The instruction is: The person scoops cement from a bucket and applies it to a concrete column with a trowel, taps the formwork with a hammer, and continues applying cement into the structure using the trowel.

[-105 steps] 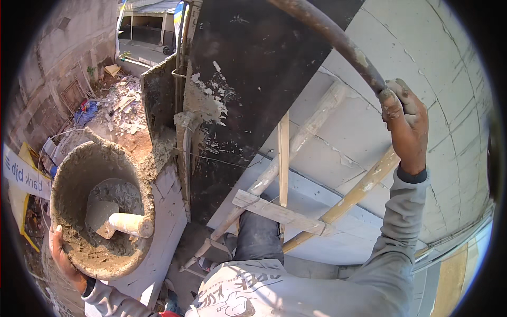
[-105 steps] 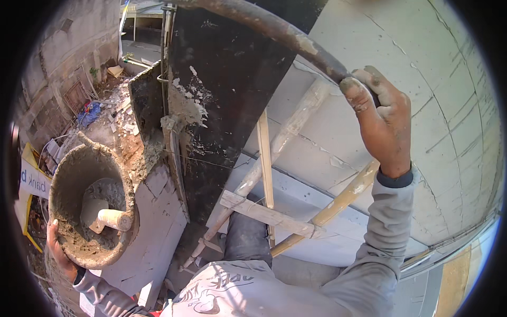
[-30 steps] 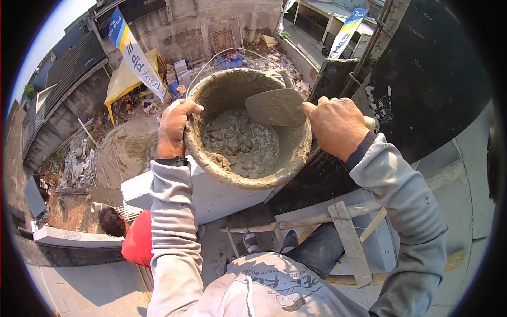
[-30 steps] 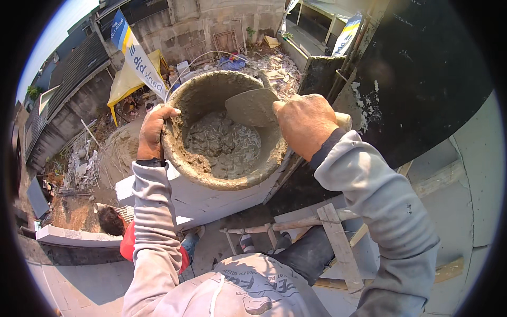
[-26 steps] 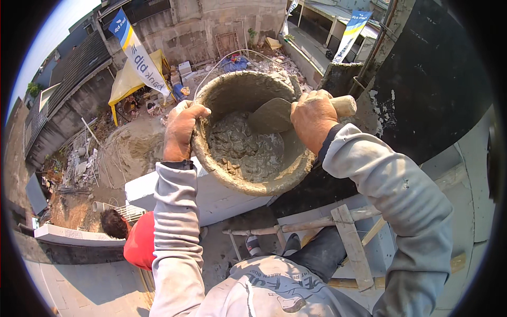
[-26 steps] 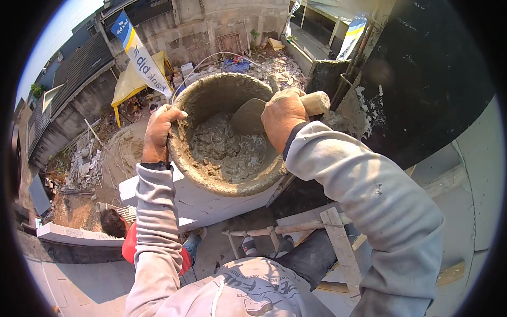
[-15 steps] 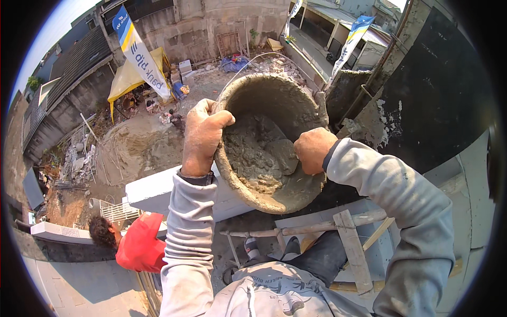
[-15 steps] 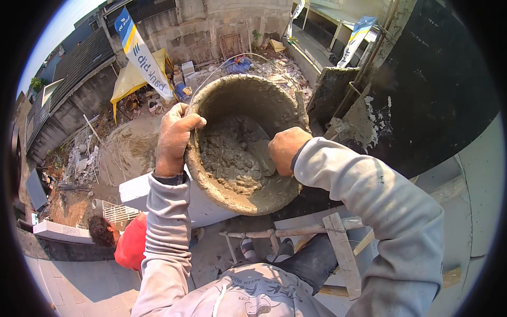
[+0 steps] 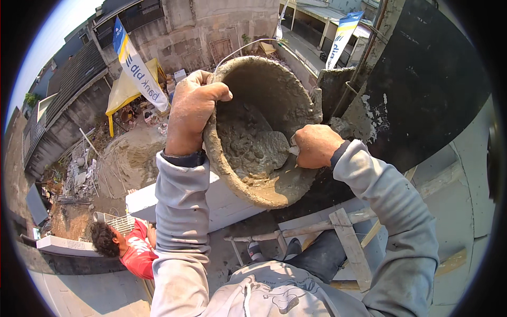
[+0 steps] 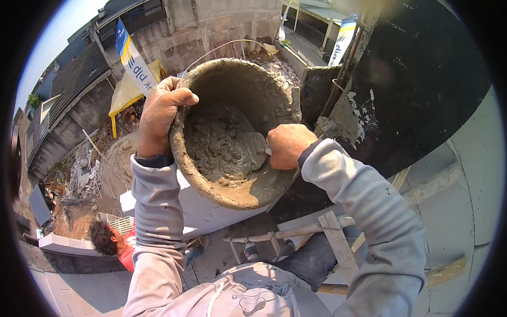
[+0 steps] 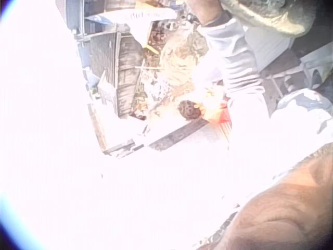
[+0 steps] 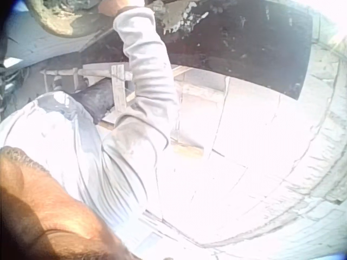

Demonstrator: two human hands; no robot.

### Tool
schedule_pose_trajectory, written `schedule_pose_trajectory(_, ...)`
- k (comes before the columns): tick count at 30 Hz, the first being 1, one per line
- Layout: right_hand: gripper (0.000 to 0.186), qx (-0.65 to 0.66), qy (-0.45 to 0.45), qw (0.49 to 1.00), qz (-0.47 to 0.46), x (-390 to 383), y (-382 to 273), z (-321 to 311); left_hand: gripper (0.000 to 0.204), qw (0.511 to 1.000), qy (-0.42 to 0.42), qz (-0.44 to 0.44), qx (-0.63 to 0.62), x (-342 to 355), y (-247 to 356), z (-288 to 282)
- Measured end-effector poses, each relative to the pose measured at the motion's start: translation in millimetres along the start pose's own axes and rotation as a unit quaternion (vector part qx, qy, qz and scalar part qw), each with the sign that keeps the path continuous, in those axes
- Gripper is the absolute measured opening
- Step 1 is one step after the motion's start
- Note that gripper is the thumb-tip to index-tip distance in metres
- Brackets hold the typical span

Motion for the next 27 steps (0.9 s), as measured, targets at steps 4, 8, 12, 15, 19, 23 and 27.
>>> schedule_pose_trajectory(4, 0.029, 0.04, 0.044, 0.998, -0.005, 19, -12, 2, 0.019, 0.991, -0.015, 0.051, 0.119, 7, 15, -11)
schedule_pose_trajectory(8, 0.029, 0.067, 0.079, 0.995, -0.008, 37, -28, 17, 0.019, 0.981, 0.003, 0.07, 0.179, 8, 12, -19)
schedule_pose_trajectory(12, 0.027, 0.043, 0.065, 0.997, -0.027, 49, -46, 41, 0.025, 0.979, 0.019, 0.076, 0.187, 18, -19, -40)
schedule_pose_trajectory(15, 0.025, -0.041, 0.105, 0.992, -0.049, 33, -39, 31, 0.028, 0.995, 0.02, 0.026, 0.09, 13, -31, -60)
schedule_pose_trajectory(19, 0.015, -0.269, 0.203, 0.941, 0.034, 15, -29, 5, 0.026, 0.986, 0.05, 0.045, 0.154, 11, -24, -54)
schedule_pose_trajectory(23, 0.02, -0.41, 0.1, 0.904, 0.069, 25, -36, -13, 0.023, 0.98, 0.026, 0.024, 0.195, 9, -24, -34)
schedule_pose_trajectory(27, 0.008, -0.293, -0.048, 0.953, -0.056, 51, -32, 15, 0.024, 0.978, 0.04, 0.032, 0.204, 6, -18, -28)
Point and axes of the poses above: each hand's wrist, its own x-axis towards the middle knuckle, its own z-axis out of the palm, y = z × x, the point moved 5 cm from there along x, towards the middle knuckle, and after that the axes turned 9 degrees about -z, right-handed, at the moved point
